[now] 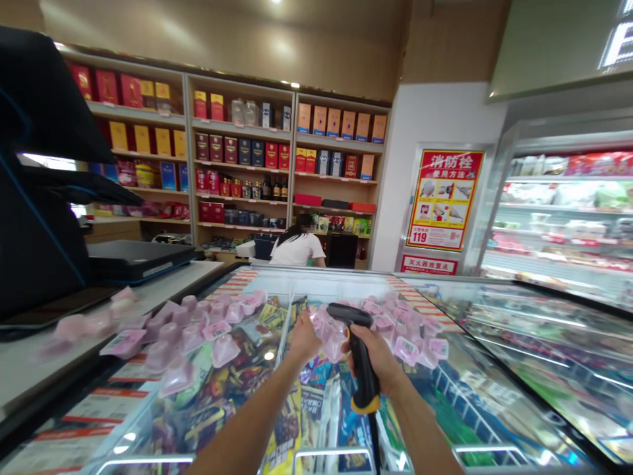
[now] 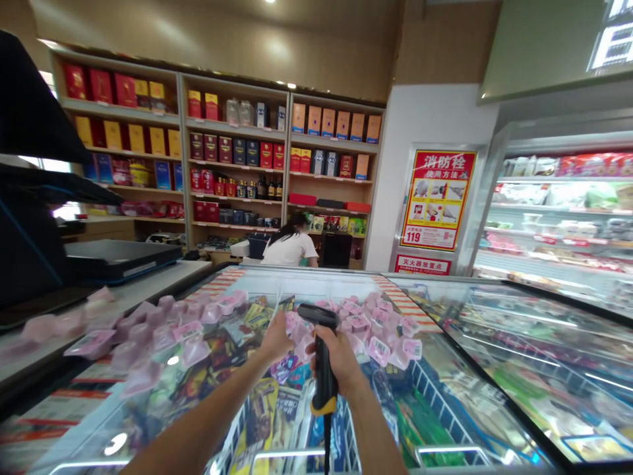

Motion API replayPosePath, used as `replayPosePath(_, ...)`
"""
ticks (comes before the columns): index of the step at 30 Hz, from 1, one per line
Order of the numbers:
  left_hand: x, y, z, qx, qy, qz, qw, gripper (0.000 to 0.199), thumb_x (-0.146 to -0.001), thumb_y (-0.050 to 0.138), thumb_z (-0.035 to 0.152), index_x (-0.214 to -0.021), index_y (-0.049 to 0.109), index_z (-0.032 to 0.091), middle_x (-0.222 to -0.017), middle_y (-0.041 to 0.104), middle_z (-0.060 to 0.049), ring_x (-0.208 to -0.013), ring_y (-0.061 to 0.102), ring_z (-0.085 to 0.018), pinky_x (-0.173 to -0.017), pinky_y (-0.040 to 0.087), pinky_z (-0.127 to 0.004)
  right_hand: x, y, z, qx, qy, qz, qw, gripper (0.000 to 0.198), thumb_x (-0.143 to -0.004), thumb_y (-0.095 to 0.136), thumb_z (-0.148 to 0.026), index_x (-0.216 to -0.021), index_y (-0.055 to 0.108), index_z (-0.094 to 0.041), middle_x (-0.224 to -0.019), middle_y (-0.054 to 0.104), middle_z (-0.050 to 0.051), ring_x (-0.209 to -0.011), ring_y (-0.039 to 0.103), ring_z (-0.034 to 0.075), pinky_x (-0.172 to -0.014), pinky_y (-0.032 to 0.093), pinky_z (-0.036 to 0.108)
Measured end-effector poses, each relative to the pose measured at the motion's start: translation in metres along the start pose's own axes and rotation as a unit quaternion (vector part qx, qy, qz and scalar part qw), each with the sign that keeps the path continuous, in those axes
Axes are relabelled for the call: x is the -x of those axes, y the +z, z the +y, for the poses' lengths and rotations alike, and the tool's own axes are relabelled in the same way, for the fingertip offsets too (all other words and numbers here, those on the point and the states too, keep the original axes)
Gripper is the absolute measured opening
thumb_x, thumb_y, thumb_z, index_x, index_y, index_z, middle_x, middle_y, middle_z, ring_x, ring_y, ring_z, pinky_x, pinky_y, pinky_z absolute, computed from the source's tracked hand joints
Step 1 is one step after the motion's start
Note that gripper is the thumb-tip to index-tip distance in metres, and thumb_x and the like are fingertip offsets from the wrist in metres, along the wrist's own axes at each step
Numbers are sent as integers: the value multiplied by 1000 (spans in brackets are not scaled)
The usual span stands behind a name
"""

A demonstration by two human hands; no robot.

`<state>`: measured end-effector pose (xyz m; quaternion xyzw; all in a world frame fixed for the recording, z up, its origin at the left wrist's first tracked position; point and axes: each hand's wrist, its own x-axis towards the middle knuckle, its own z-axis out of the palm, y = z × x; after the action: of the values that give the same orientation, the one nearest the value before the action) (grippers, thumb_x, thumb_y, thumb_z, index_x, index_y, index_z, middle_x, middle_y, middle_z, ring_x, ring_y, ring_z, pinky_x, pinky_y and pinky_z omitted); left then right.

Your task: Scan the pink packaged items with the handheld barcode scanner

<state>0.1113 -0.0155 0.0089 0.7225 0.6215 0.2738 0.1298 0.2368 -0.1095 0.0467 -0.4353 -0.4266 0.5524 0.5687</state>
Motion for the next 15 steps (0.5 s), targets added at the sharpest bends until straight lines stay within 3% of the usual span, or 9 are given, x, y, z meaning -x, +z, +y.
replayPosePath(4,4,-15,-13,-9,24,10,1000,75,-54,53,9,-123,24,10,-129,33,-15,-117,33,-17,-88,31,-21,0,11,2,9,8,-10,1000,30,-66,48,-43,-68,49,-13,-51,57,1,-31,46,8,-29,36,20)
replayPosePath(8,14,-66,-50,-32,13,62,997,61,-58,50,9,-116,35,16,-130,29,-13,-119,27,-22,-92,27,-30,1,28,5,26,18,-30,999,30,-66,47,-42,-69,49,-13,-50,56,0,-30,45,8,-29,35,19)
replayPosePath(12,31,-113,-95,-34,-38,95,994,40,-62,47,13,-102,49,14,-112,44,-16,-110,35,-31,-88,27,-45,5,46,9,29,23,-58,998,30,-66,48,-43,-72,49,-13,-51,57,0,-32,47,8,-30,37,20)
replayPosePath(15,41,-121,-118,5,-60,79,995,19,-61,50,12,-77,58,15,-92,53,-11,-99,45,-30,-83,31,-43,8,58,11,39,29,-72,996,31,-66,47,-43,-69,49,-13,-51,56,1,-33,47,8,-30,37,20)
